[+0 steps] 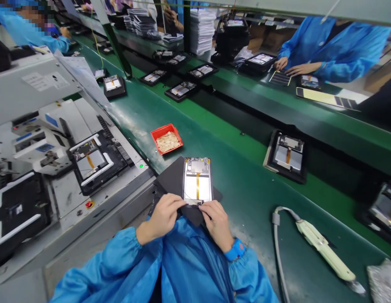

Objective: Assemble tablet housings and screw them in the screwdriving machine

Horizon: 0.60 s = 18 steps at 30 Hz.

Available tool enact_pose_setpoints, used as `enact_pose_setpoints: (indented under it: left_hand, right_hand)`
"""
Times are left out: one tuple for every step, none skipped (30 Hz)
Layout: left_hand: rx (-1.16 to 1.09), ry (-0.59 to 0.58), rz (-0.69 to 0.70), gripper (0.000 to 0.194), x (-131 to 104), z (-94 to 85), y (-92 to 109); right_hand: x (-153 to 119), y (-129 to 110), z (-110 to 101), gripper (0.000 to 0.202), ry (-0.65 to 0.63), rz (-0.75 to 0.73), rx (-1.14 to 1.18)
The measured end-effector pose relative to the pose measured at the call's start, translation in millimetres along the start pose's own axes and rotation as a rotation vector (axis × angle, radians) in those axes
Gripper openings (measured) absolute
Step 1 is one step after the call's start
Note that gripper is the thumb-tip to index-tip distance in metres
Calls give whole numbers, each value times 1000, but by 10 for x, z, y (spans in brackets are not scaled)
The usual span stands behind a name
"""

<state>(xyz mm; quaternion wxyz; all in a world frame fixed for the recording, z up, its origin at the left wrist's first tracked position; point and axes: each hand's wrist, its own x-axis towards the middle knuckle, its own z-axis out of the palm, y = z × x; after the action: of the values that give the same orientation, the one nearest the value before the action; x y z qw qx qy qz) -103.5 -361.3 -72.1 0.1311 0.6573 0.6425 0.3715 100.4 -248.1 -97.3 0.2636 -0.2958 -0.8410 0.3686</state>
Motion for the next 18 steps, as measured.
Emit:
enact_pose_setpoints:
  left_hand:
    - [38, -83, 49, 40, -23, 70, 24]
    - [85, -156, 89, 42, -37, 135, 42]
    - [141, -212, 117, 43, -48, 192, 53]
    - [202, -250, 137, 44, -57, 240, 59]
    - [258, -274, 153, 44, -67, 280, 62]
    - [305, -285, 164, 44, -78, 310, 62]
    - [338, -285, 172, 43, -90, 333, 60]
    - [358, -279, 177, 43, -100, 350, 58]
    - [369, -269, 180, 42, -109, 363, 57]
    - [373, -261, 180, 42, -115, 373, 56]
    - [374, -254, 179, 42, -116, 382, 58]
    - [372, -251, 178, 42, -115, 389, 62]
    - [367, -247, 175, 42, -113, 395, 69]
    - [356, -245, 171, 43, -110, 398, 76]
    - [337, -243, 164, 43, -109, 396, 83]
    - [304, -240, 153, 44, -110, 387, 88]
    - [254, -226, 128, 43, -114, 371, 88]
    - [186, -193, 78, 43, -119, 346, 81]
  right_hand:
    - [-3, 0, -1, 22, -10, -16, -16]
    - [-10, 2, -3, 23, -13, -35, -41]
    - [-20, 4, -6, 24, -13, -58, -78]
    - [-34, 5, -11, 25, -17, -81, -129]
    - [-51, 4, -19, 26, -26, -103, -192]
    - [-70, 1, -31, 28, -43, -123, -263]
    - [-88, -5, -46, 29, -65, -139, -336]
    - [-103, -15, -63, 30, -86, -152, -403]
    - [-114, -28, -80, 32, -105, -160, -457]
    - [-118, -44, -96, 34, -118, -163, -498]
    - [-114, -62, -111, 35, -128, -166, -531]
    - [-105, -80, -124, 37, -138, -166, -562]
    - [-91, -95, -138, 38, -150, -166, -595]
    - [-77, -104, -153, 40, -163, -167, -630]
    - [-64, -107, -172, 41, -173, -167, -664]
    - [-55, -101, -194, 41, -171, -162, -688]
    - [-50, -86, -220, 40, -152, -147, -696]
    - [-47, -64, -244, 38, -120, -122, -686]
